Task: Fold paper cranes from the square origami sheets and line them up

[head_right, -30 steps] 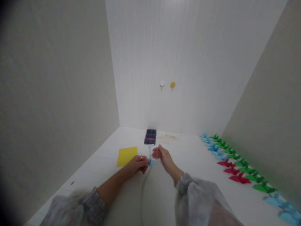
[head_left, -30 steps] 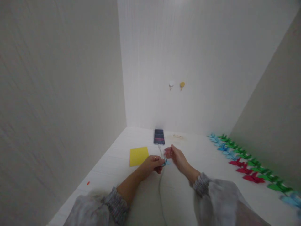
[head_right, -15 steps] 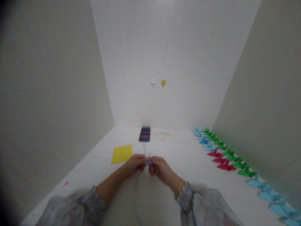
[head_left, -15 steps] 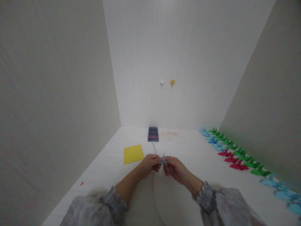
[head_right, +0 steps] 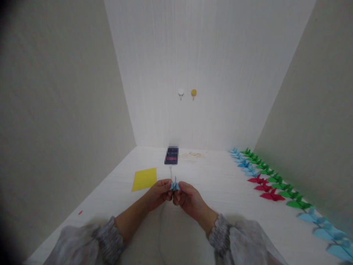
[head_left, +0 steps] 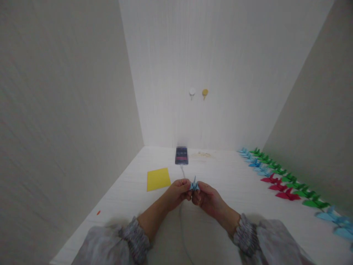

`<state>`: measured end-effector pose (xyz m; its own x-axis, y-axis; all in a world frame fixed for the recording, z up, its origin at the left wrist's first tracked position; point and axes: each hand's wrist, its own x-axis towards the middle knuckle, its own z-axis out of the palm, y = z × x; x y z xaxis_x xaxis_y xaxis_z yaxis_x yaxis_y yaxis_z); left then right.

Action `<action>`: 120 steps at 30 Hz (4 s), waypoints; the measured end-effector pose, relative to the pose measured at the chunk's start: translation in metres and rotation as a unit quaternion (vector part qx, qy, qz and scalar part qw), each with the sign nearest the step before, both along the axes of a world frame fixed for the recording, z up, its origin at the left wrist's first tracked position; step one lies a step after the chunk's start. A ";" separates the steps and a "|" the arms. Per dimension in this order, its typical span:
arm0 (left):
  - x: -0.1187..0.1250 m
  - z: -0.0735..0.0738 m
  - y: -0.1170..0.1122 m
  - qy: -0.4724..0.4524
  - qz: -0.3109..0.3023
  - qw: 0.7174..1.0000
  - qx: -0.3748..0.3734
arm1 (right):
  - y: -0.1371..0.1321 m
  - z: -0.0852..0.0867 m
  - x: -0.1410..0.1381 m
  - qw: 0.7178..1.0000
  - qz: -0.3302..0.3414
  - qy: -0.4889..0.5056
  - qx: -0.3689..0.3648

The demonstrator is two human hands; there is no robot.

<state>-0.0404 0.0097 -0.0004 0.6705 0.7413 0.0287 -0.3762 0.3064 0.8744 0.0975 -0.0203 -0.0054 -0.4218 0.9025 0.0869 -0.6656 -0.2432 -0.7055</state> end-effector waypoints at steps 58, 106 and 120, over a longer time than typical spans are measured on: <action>-0.001 0.005 -0.002 -0.068 0.040 0.994 -0.074 | -0.001 0.012 0.010 0.999 -0.012 -0.030 0.003; 0.005 0.005 -0.005 -0.037 0.080 0.994 -0.071 | -0.004 0.019 0.023 0.426 -0.429 -0.601 0.522; 0.006 0.010 -0.006 -0.043 0.096 0.989 -0.101 | -0.005 0.022 0.025 0.440 -0.446 -0.581 0.519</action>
<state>-0.0348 0.0038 0.0093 0.5181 0.8513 -0.0829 -0.5142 0.3875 0.7652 0.1225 -0.0249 0.0166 -0.2440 0.4822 0.8414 0.7882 0.6041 -0.1176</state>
